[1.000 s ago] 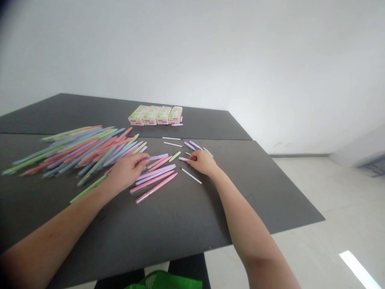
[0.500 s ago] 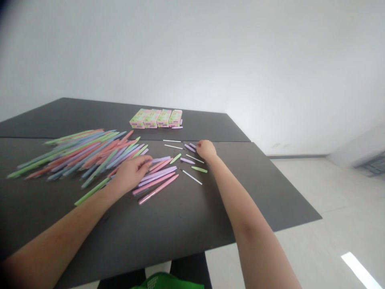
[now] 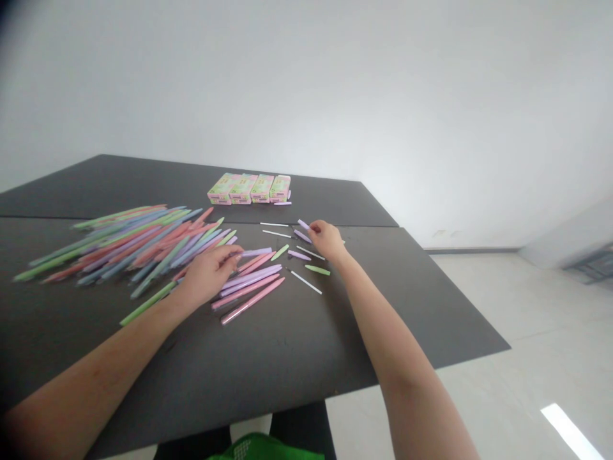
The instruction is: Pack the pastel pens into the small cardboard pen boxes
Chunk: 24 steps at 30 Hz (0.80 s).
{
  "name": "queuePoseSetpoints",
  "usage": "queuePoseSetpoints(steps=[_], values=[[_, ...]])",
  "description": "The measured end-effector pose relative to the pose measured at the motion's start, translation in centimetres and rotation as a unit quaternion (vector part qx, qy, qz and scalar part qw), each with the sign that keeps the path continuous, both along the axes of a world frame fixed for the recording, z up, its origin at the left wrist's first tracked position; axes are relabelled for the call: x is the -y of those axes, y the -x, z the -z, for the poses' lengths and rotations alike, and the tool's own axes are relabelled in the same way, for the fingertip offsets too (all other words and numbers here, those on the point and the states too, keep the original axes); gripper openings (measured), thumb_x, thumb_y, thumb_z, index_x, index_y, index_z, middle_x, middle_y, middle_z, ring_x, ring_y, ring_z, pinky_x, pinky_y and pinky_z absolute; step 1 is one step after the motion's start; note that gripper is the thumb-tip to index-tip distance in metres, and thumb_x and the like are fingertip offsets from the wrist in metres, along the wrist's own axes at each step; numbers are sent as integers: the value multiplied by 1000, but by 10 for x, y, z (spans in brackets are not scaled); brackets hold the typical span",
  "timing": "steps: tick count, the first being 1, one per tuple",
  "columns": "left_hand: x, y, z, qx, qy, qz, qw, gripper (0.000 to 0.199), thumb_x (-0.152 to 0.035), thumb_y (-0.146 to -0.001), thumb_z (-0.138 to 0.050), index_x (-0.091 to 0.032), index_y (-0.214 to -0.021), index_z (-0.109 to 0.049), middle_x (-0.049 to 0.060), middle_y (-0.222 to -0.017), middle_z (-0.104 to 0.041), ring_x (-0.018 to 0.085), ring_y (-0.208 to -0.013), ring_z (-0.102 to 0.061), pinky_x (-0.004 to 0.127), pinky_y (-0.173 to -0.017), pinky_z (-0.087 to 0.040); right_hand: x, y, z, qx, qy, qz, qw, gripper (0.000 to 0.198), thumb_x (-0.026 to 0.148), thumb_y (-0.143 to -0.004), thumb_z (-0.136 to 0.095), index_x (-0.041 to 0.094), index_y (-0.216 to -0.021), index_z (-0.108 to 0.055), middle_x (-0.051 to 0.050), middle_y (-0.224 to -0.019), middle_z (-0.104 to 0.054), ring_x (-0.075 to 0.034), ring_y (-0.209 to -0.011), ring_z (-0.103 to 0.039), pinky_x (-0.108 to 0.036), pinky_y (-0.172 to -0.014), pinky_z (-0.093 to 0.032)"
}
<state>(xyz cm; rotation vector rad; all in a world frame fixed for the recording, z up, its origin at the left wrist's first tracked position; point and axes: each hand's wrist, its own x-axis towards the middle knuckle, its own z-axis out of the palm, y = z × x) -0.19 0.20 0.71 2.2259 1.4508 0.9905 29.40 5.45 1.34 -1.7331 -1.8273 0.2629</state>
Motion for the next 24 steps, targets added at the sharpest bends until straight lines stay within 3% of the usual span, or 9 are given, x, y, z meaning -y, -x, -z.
queuePoseSetpoints(steps=[2,4,8,16,24], values=[[0,0,0,15,3,-3,1000,31,-34,-86,-47,-18,-102,-68,5,-87,-73,19,-78,-65,30,-75,-49,16,7,-4,-167,12,-82,983,22,36,-86,-58,17,-96,-64,-5,-86,-72,-16,-77,-66,-27,-73,-49],[0,0,1,32,4,-7,999,32,-34,-86,-47,-18,-105,-68,6,-92,-73,19,-79,-65,30,-76,-49,33,15,-6,-298,36,-159,941,27,43,-84,-61,18,-93,-61,-4,-81,-70,-14,-69,-63,-27,-67,-50],[1,0,-1,53,2,-1,999,36,-35,-88,-46,-17,-111,-67,5,-90,-72,18,-76,-63,30,-75,-48,57,25,-7,-384,56,-227,893,31,47,-80,-67,19,-92,-63,-1,-74,-66,-12,-61,-58,-26,-60,-47],[6,-3,-6,47,2,21,999,35,-35,-88,-44,-19,-108,-68,3,-81,-70,16,-69,-61,28,-68,-47,67,30,-10,-337,41,-221,914,31,46,-81,-65,18,-95,-69,0,-70,-60,-11,-58,-51,-25,-56,-41],[8,-3,-7,37,9,34,999,32,-32,-88,-44,-20,-107,-67,3,-85,-71,17,-76,-63,28,-74,-50,69,33,-10,-322,40,-205,924,30,43,-81,-65,17,-96,-70,0,-69,-60,-11,-57,-49,-24,-53,-39]])
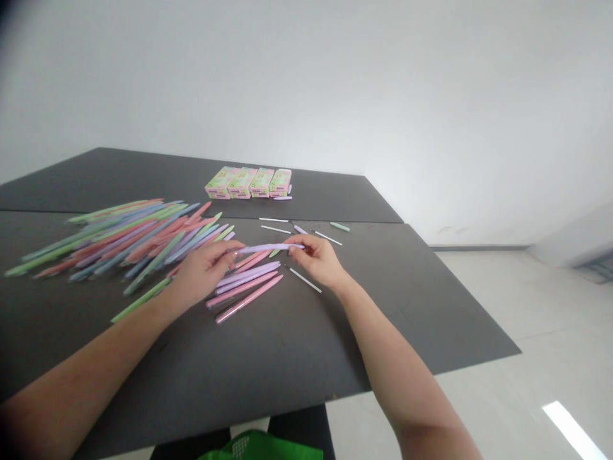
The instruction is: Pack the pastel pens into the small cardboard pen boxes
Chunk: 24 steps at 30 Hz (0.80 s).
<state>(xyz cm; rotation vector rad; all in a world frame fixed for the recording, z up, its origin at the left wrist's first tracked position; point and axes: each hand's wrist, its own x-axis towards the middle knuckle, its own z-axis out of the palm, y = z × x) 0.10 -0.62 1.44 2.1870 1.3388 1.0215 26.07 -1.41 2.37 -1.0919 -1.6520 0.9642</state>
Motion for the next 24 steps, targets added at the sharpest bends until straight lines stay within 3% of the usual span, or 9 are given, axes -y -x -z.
queuePoseSetpoints(steps=[9,15,24], values=[[1,0,0,6,6,12,1000,32,-30,-87,-46,-19,-105,-68,3,-86,-71,15,-70,-62,26,-69,-49,0,0,2,25,-33,0,999,27,40,-83,-64,17,-97,-70,-4,-78,-66,-13,-66,-56,-25,-59,-44],[2,0,1,6,-3,0,1000,31,-29,-86,-46,-19,-105,-69,4,-87,-72,16,-73,-63,27,-71,-51,0,3,2,-21,-22,-5,1000,30,46,-80,-67,20,-94,-63,-2,-77,-66,-14,-68,-61,-25,-60,-47],[0,1,8,14,-43,0,999,30,-28,-87,-46,-20,-104,-70,4,-96,-72,16,-81,-65,28,-79,-51,-2,4,3,-47,42,1,998,43,60,-77,-67,18,-76,-61,-2,-61,-67,-11,-51,-59,-24,-52,-49]])
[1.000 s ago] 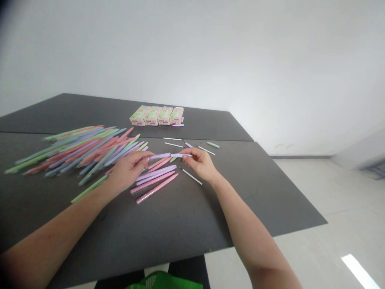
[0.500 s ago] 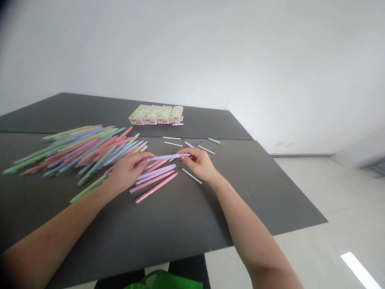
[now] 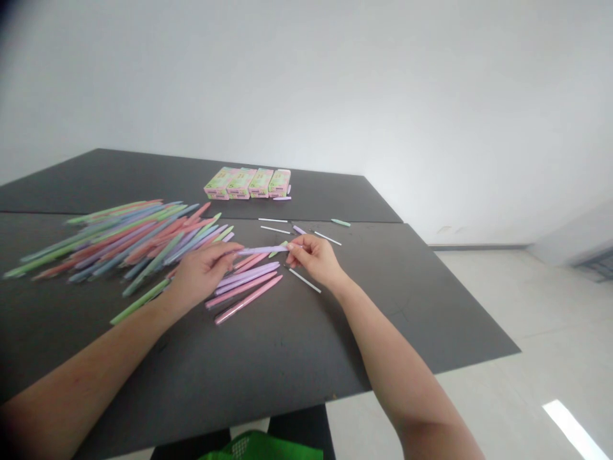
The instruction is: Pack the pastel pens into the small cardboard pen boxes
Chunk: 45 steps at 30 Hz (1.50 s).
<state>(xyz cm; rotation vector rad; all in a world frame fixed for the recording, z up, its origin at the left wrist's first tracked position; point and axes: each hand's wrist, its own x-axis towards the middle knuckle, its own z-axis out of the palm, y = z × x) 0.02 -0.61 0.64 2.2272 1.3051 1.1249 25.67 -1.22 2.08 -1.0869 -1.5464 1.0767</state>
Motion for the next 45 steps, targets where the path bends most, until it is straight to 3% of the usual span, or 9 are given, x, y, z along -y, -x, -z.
queuePoseSetpoints(steps=[4,9,12,16,21,29,35,41,45], values=[[1,-1,0,0,-4,14,1000,29,-28,-89,-47,-19,-104,-70,6,-99,-72,16,-83,-66,28,-81,-51,-1,-1,3,27,29,10,999,52,67,-79,-60,17,-66,-59,-2,-51,-63,-10,-42,-55,-21,-44,-45],[2,-2,-3,-1,2,8,1000,30,-28,-88,-46,-19,-104,-70,5,-97,-72,16,-83,-66,28,-81,-52,-1,-2,3,32,45,3,998,59,73,-81,-51,16,-71,-62,-2,-51,-62,-11,-42,-55,-22,-45,-46],[1,-1,-4,-2,6,0,1000,31,-29,-88,-46,-18,-104,-71,6,-96,-73,17,-82,-66,28,-80,-52,1,-6,-1,16,18,-26,999,50,66,-83,-55,16,-87,-63,-3,-65,-67,-12,-54,-60,-24,-52,-47],[-2,1,-4,-1,1,-13,1000,31,-32,-88,-48,-18,-103,-71,6,-93,-73,19,-82,-67,31,-81,-52,0,-13,-3,24,-41,-24,999,38,46,-75,-74,20,-100,-60,0,-78,-67,-13,-68,-62,-24,-60,-47],[-4,2,-1,-3,-14,-10,1000,29,-30,-87,-48,-19,-101,-72,6,-94,-74,18,-81,-68,30,-81,-53,-6,-17,4,45,-69,-12,997,30,42,-77,-73,17,-91,-65,-2,-75,-66,-12,-63,-58,-24,-58,-43],[-2,1,2,-3,-42,12,999,28,-24,-87,-48,-19,-100,-71,5,-96,-74,17,-84,-67,28,-82,-52,-5,-12,3,74,-4,8,997,50,64,-81,-60,16,-65,-63,-3,-56,-64,-11,-49,-54,-23,-51,-44],[-2,0,2,-3,-35,14,999,28,-24,-87,-48,-19,-102,-71,4,-95,-73,15,-80,-66,26,-79,-52,-5,-10,6,77,41,11,996,60,72,-82,-51,16,-63,-62,-2,-48,-59,-10,-43,-53,-23,-48,-44],[-2,0,0,-10,-28,6,1000,28,-25,-88,-48,-19,-101,-71,4,-92,-73,15,-78,-66,27,-78,-52,-5,-16,3,54,-45,-27,997,39,49,-76,-73,19,-99,-62,-1,-76,-67,-12,-64,-59,-24,-59,-45],[-1,1,-1,-5,-18,5,1000,29,-26,-88,-47,-18,-102,-71,4,-92,-73,16,-78,-66,27,-78,-52,-6,-20,5,84,-82,-13,993,30,41,-76,-74,19,-93,-65,-3,-83,-68,-14,-69,-59,-26,-62,-45]])
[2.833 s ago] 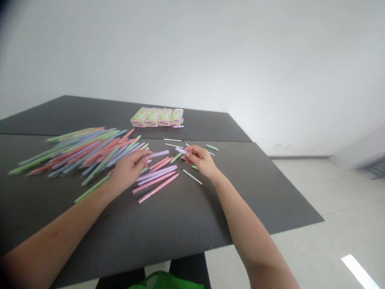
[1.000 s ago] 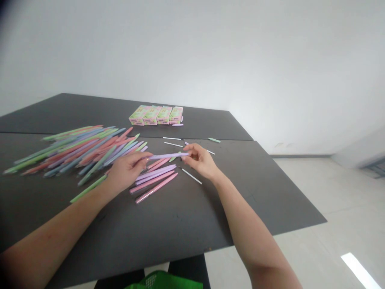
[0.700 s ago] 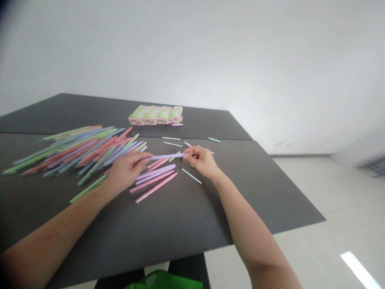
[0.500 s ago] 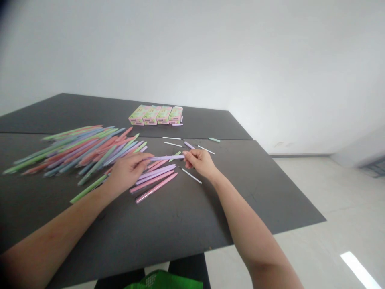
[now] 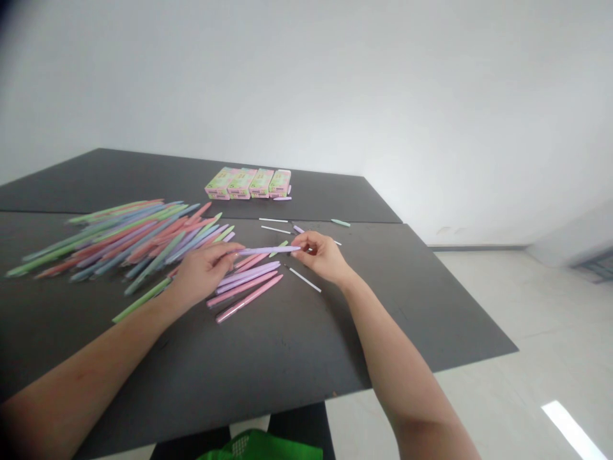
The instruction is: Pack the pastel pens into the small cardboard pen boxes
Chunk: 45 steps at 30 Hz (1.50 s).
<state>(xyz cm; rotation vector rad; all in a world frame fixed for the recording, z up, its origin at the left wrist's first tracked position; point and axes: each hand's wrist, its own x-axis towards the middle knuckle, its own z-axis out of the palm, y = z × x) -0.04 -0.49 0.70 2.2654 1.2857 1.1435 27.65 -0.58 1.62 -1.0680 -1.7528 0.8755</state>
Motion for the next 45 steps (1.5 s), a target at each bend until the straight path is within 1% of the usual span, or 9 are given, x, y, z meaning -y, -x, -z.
queuePoseSetpoints(steps=[8,14,16,20,23,29,37,41,45], values=[[-1,0,3,2,-17,4,1000,28,-25,-87,-48,-18,-100,-72,5,-95,-73,16,-81,-67,27,-81,-52,2,7,-2,20,68,12,997,46,60,-81,-61,16,-69,-65,-4,-60,-67,-11,-52,-54,-24,-53,-43],[-2,0,4,-2,-20,4,1000,27,-24,-87,-48,-19,-101,-71,4,-94,-73,15,-79,-66,26,-78,-52,2,9,2,39,106,24,993,60,68,-86,-48,15,-63,-63,-1,-47,-59,-9,-42,-50,-22,-50,-42],[-1,0,3,-6,-14,1,1000,27,-24,-87,-49,-19,-101,-71,3,-92,-73,15,-78,-66,26,-77,-52,2,8,2,29,105,10,994,59,68,-87,-47,15,-67,-63,-2,-52,-61,-10,-47,-53,-23,-53,-44],[0,0,-1,-6,0,-6,1000,28,-25,-87,-48,-20,-101,-71,2,-89,-74,15,-77,-66,26,-76,-53,3,7,0,-8,51,-13,999,41,53,-76,-70,18,-96,-64,-3,-78,-68,-13,-65,-59,-24,-61,-47],[0,-1,-2,-7,9,-6,1000,28,-26,-87,-48,-20,-101,-71,3,-90,-74,16,-77,-66,27,-76,-53,2,6,0,1,-1,-3,1000,33,44,-75,-74,20,-95,-65,-3,-86,-68,-14,-74,-60,-26,-66,-46],[1,-1,-1,-1,7,2,1000,27,-26,-86,-49,-21,-100,-72,4,-95,-74,16,-80,-67,28,-79,-54,2,5,0,66,35,12,997,39,54,-84,-62,16,-79,-68,-3,-66,-67,-11,-54,-50,-24,-52,-38],[0,-1,1,5,1,9,1000,28,-26,-87,-48,-20,-100,-72,6,-99,-74,17,-82,-68,29,-81,-54,2,9,5,53,107,5,993,55,64,-88,-49,16,-65,-63,-1,-51,-62,-10,-45,-51,-23,-54,-42],[1,-2,0,3,8,6,1000,27,-26,-87,-49,-19,-100,-72,6,-98,-74,16,-82,-68,28,-82,-54,2,9,3,21,95,-5,995,52,65,-86,-52,16,-76,-66,-3,-62,-66,-13,-56,-58,-26,-60,-47],[0,-2,0,-6,14,2,1000,26,-27,-88,-49,-21,-100,-72,4,-95,-75,16,-81,-68,28,-81,-54,3,9,1,14,38,4,999,38,52,-77,-70,18,-93,-65,-2,-76,-68,-13,-62,-58,-25,-59,-44]])
